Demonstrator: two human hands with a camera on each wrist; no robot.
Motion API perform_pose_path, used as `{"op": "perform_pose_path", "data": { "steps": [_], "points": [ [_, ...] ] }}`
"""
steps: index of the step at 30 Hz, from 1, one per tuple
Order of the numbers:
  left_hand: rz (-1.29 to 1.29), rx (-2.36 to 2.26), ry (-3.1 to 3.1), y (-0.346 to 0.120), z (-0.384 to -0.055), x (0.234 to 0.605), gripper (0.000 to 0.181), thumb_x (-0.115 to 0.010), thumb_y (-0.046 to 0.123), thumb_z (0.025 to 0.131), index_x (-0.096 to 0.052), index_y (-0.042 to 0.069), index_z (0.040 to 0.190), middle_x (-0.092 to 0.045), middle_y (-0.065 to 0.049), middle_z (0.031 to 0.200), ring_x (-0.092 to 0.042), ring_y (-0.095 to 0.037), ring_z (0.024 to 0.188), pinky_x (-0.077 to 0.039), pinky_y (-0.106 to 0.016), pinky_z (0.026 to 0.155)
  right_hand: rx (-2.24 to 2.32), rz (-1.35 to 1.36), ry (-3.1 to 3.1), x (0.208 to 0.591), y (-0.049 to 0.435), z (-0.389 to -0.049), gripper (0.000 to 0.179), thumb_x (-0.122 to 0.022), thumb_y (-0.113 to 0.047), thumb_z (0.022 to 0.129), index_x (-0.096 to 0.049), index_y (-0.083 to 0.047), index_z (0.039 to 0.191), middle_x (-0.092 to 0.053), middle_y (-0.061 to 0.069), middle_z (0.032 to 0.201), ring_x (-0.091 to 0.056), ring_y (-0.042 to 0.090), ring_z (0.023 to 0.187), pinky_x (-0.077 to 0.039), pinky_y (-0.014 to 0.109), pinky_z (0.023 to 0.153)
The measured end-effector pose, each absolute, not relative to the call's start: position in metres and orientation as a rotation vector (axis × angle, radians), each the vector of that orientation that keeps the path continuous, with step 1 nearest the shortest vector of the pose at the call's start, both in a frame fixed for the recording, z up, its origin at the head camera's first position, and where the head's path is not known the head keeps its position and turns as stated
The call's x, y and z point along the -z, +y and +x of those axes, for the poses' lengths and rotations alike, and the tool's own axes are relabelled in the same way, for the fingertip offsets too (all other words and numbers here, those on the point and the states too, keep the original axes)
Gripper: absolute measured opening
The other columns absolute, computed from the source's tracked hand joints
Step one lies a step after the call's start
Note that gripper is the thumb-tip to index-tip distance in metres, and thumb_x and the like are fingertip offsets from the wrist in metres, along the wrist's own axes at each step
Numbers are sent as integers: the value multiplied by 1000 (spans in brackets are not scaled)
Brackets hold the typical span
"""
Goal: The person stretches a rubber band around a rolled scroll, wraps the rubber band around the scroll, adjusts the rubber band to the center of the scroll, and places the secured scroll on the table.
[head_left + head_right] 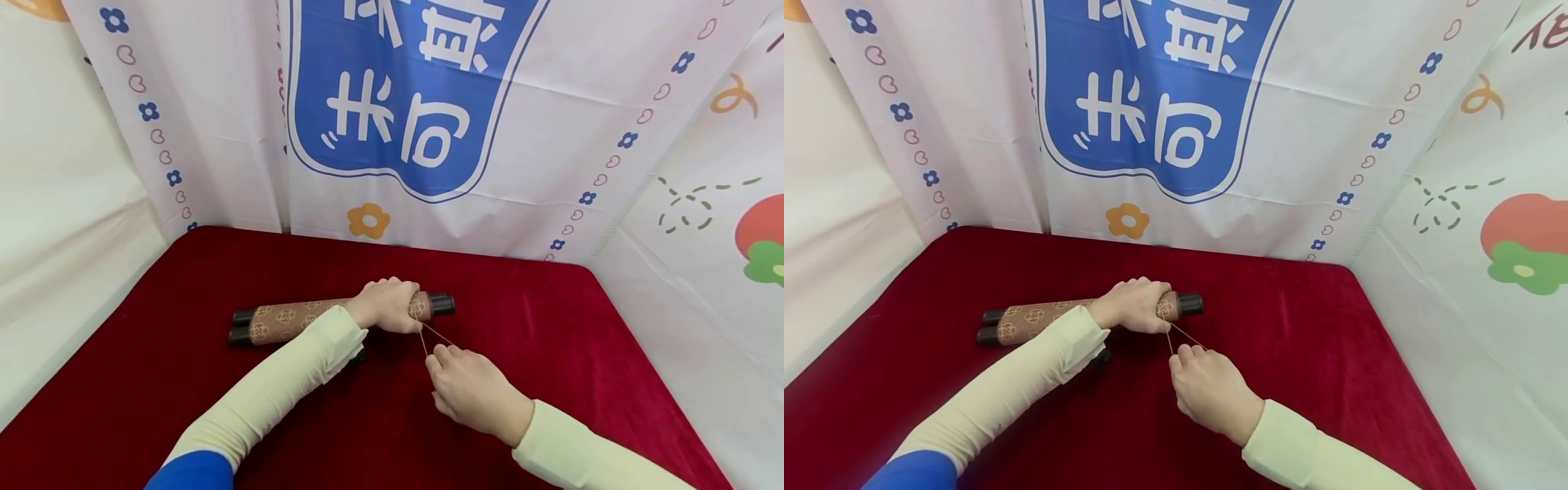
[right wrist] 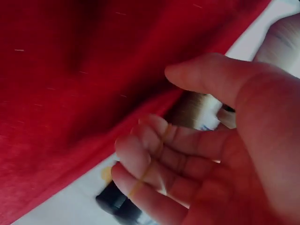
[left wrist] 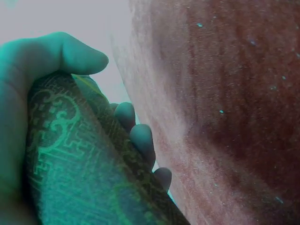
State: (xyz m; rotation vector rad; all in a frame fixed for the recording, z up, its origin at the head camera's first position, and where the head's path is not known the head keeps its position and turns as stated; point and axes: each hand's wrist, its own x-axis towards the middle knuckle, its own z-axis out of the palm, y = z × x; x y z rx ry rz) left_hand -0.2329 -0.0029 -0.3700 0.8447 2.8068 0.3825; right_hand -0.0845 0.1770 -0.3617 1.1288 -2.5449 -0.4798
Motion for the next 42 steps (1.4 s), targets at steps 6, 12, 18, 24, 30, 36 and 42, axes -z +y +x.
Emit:
{"op": "perform_pose_path", "data": {
  "steps": [6, 12, 18, 24, 30, 36, 42],
  "points": [
    [838, -407, 2750, -2, -234, 368, 54, -82, 42, 82, -66, 16, 126, -67, 2, 88, -64, -17, 75, -51, -36, 67, 664, 966, -2466, 382, 177, -97, 32, -80, -34, 81, -58, -11, 80, -52, 1, 75, -54, 15, 63, -49, 24, 57],
    [845, -389, 2749, -5, -239, 370, 82, -87, 60, 72, -62, 14, 135, -68, 1, 96, -65, -18, 83, -54, -36, 73, 850, 831, -2544, 386, 167, -92, 32, -76, -41, 89, -68, -10, 96, -59, 2, 85, -64, 18, 77, -55, 41, 94],
    [890, -360, 2756, -11, -244, 370, 110, -88, 79, 59, -59, 10, 140, -69, 0, 108, -65, -18, 94, -57, -37, 83, 964, 827, -2572, 386, 156, -82, 39, -69, -44, 95, -73, -11, 116, -60, 4, 93, -65, 17, 83, -55, 42, 91],
    [922, -389, 2724, -14, -245, 369, 108, -88, 78, 59, -59, 10, 138, -68, 0, 104, -64, -18, 91, -55, -35, 81, 976, 782, -2593, 386, 153, -83, 30, -68, -38, 96, -75, -12, 107, -59, 3, 88, -64, 16, 81, -56, 37, 85],
    [919, -423, 2765, -12, -243, 370, 125, -81, 87, 60, -53, 5, 150, -72, -5, 121, -67, -19, 103, -57, -39, 94, 1010, 743, -2548, 383, 144, -80, 32, -66, -33, 99, -77, -11, 118, -72, 5, 104, -70, 16, 95, -56, 35, 93],
    [897, -385, 2854, -9, -241, 374, 117, -80, 86, 62, -56, 7, 145, -74, -6, 115, -69, -21, 100, -58, -40, 89, 1063, 743, -2562, 375, 126, -73, 29, -64, -35, 101, -77, -15, 118, -71, 4, 104, -67, 17, 97, -54, 35, 88],
    [899, -401, 2915, -7, -237, 377, 108, -74, 91, 64, -61, 11, 136, -75, -5, 112, -72, -25, 101, -60, -42, 85, 959, 837, -2476, 364, 117, -69, 25, -64, -36, 101, -75, -14, 106, -70, 4, 100, -65, 18, 93, -55, 36, 90]
  ]
}}
